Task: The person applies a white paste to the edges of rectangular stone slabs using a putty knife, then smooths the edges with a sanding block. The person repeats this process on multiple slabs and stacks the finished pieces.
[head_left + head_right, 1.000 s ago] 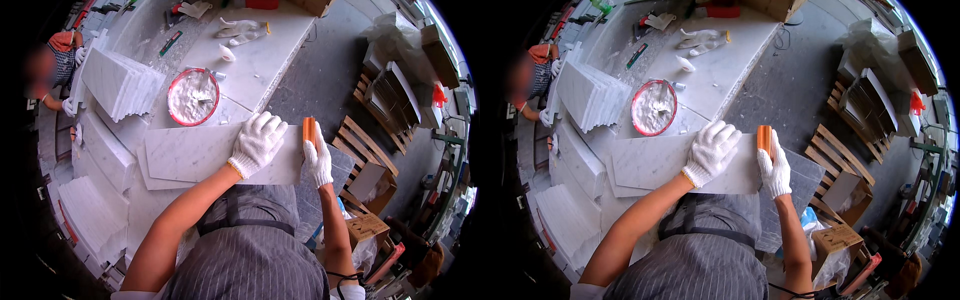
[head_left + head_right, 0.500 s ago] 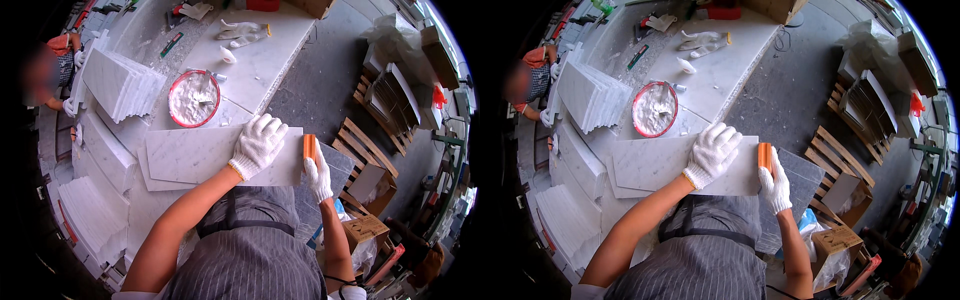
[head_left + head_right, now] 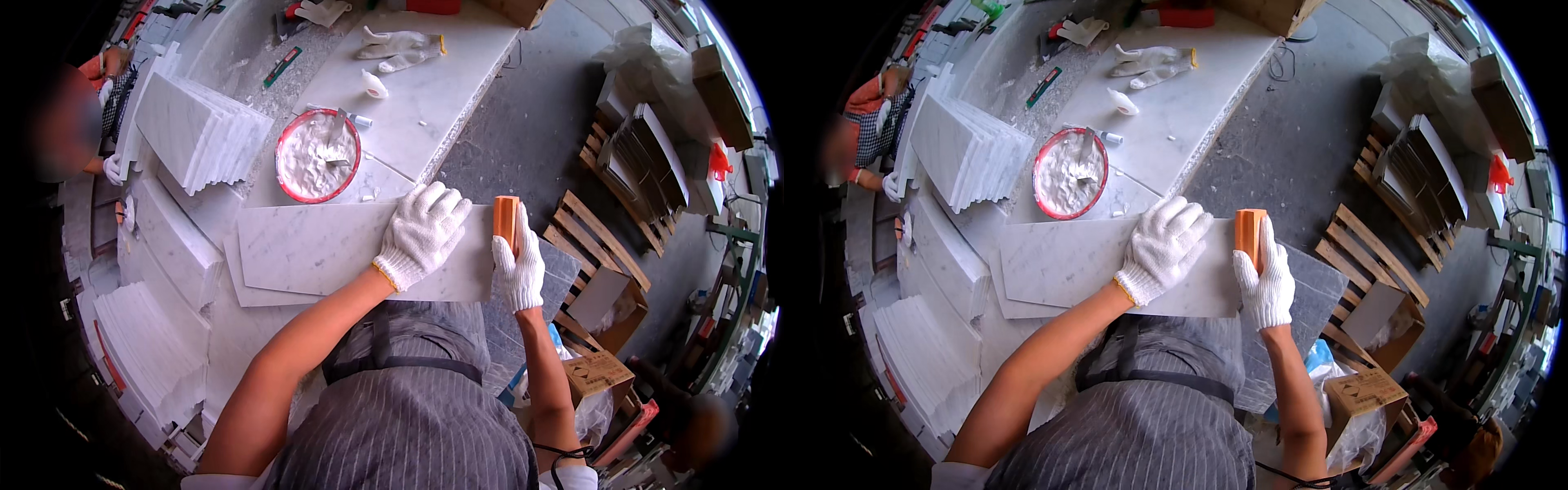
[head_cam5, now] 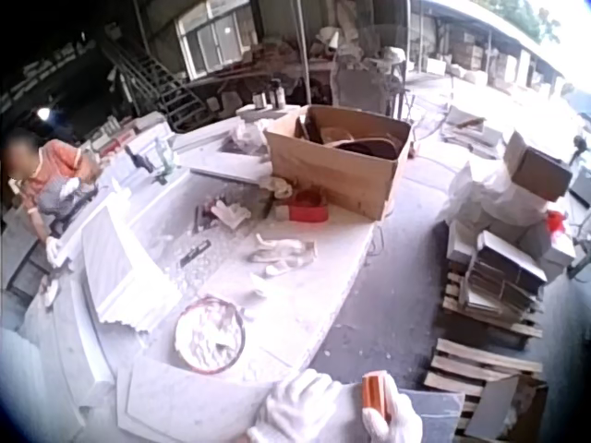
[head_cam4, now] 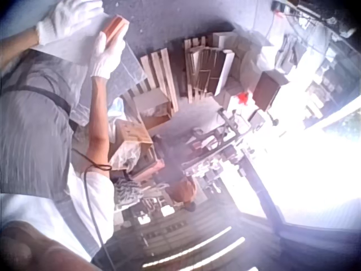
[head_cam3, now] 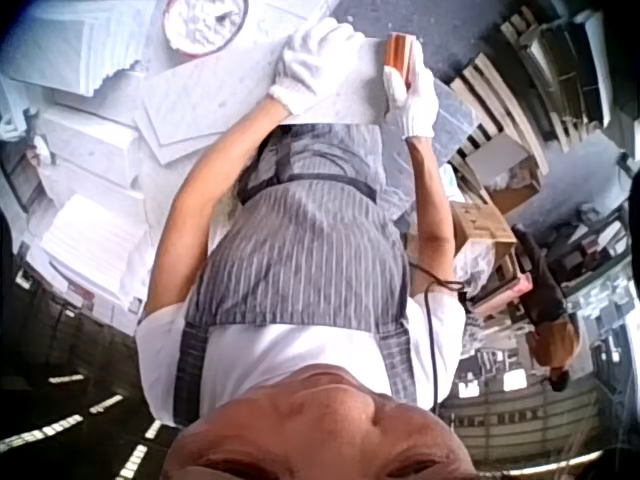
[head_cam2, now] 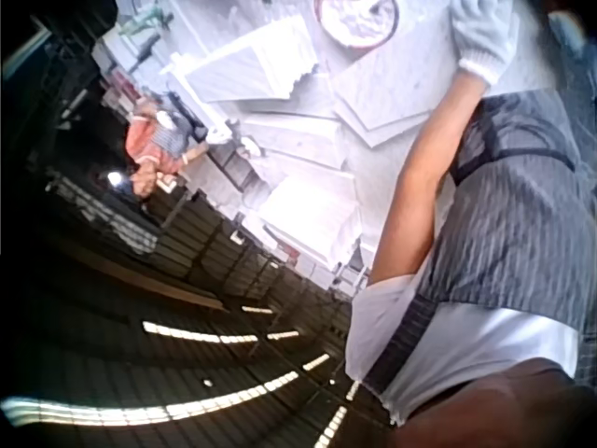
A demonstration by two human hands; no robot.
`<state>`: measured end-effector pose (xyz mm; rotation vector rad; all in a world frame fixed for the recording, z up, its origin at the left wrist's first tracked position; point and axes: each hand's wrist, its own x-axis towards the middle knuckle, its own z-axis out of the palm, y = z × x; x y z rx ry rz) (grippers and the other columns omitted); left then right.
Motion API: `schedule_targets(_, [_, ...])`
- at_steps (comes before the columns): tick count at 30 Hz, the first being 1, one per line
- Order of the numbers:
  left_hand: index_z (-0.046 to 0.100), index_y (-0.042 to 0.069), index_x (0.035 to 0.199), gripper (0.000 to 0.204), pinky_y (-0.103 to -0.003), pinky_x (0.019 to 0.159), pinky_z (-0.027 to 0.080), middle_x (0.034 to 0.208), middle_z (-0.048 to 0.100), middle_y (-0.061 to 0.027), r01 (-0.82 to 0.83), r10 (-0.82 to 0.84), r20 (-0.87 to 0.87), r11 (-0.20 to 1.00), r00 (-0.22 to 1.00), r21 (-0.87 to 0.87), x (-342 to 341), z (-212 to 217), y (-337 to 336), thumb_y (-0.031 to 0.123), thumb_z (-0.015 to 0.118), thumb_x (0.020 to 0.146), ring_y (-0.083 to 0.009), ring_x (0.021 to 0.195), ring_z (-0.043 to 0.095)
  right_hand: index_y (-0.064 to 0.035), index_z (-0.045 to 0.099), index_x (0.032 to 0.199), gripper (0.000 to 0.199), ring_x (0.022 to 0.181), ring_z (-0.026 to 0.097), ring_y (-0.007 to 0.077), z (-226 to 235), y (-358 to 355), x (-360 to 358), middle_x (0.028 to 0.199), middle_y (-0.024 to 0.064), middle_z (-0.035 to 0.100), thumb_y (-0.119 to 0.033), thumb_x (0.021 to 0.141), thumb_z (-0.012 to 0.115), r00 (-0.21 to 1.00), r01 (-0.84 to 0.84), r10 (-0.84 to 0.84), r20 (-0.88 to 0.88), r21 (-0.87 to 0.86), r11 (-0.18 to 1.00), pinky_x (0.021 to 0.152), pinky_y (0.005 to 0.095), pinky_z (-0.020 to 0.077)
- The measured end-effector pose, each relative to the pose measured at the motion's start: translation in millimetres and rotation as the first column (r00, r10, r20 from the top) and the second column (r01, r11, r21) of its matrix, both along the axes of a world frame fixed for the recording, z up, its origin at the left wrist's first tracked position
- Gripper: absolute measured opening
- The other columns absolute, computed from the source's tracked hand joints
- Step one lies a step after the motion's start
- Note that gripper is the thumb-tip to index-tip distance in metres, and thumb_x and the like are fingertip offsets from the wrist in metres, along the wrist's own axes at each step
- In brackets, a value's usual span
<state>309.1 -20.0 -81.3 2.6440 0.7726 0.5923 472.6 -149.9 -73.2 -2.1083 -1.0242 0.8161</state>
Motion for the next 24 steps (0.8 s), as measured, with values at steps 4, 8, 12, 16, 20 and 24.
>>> schedule_targets(4, [0.067,0.008,0.114,0.034,-0.045,0.103,0.044,0.12,0.058,-0.0065,-0.018,0.017,0.016,0.999,1.0,0.044,-2,-4,-1,0.019,0.068,0.083,-0.0281,0.119,0.051,-0.005,0.039,0.15,0.07,0.093,0.066,0.0281,-1,-31,-6,0.109,0.0173,0.062,-0.034,0.093,0.066,0.996,-0.066,0.067,0.053,-0.028,0.997,0.087,0.0377,0.053])
schedule_targets(8, [0.067,0.008,0.115,0.034,-0.045,0.103,0.043,0.121,0.058,-0.0062,-0.014,0.014,0.016,0.999,1.0,0.034,-2,-4,-1,0.02,0.068,0.084,-0.0276,0.12,0.05,-0.0055,0.039,0.15,0.069,0.097,0.066,0.0289,-4,-14,0,0.113,0.0187,0.063,-0.033,0.093,0.065,0.999,-0.049,0.049,0.024,0.007,0.999,0.089,0.0389,0.0523])
schedule_targets(12, [0.067,0.008,0.115,0.034,-0.044,0.102,0.043,0.122,0.058,-0.0061,-0.012,0.012,0.002,0.999,1.0,0.049,-2,-4,-2,0.02,0.068,0.083,-0.0274,0.12,0.05,-0.0065,0.039,0.151,0.068,0.096,0.065,0.0285,-18,-10,5,0.113,0.0185,0.063,-0.034,0.094,0.064,0.998,-0.043,0.04,0.05,0.053,0.998,0.088,0.0385,0.0523])
schedule_targets(16, [0.067,0.008,0.116,0.035,-0.044,0.103,0.043,0.122,0.058,-0.0061,-0.017,0.016,0.024,0.998,1.0,0.054,-3,-8,-1,0.021,0.068,0.083,-0.0273,0.121,0.05,-0.0057,0.038,0.151,0.069,0.094,0.066,0.0272,-5,-33,-2,0.11,0.0187,0.063,-0.034,0.094,0.064,0.994,-0.089,0.091,0.06,-0.031,0.996,0.087,0.0384,0.0532])
schedule_targets(20, [0.066,0.009,0.116,0.036,-0.044,0.103,0.043,0.122,0.058,-0.0055,-0.018,0.017,0.021,0.998,1.0,0.055,0,-8,-2,0.021,0.068,0.083,-0.0272,0.121,0.05,-0.0058,0.04,0.15,0.068,0.092,0.066,0.0289,-9,8,7,0.109,0.0184,0.063,-0.035,0.093,0.065,0.996,-0.032,0.03,0.079,0.022,0.999,0.085,0.0391,0.0535])
schedule_targets(24, [0.066,0.009,0.116,0.035,-0.044,0.102,0.044,0.122,0.058,-0.0054,-0.016,0.016,-0.004,0.999,1.0,0.049,-1,-5,0,0.021,0.068,0.083,-0.0274,0.12,0.05,-0.0044,0.039,0.15,0.071,0.09,0.067,0.0283,2,-21,-2,0.11,0.0181,0.063,-0.033,0.092,0.067,0.999,-0.038,0.039,0.008,-0.061,0.997,0.085,0.0391,0.0543])
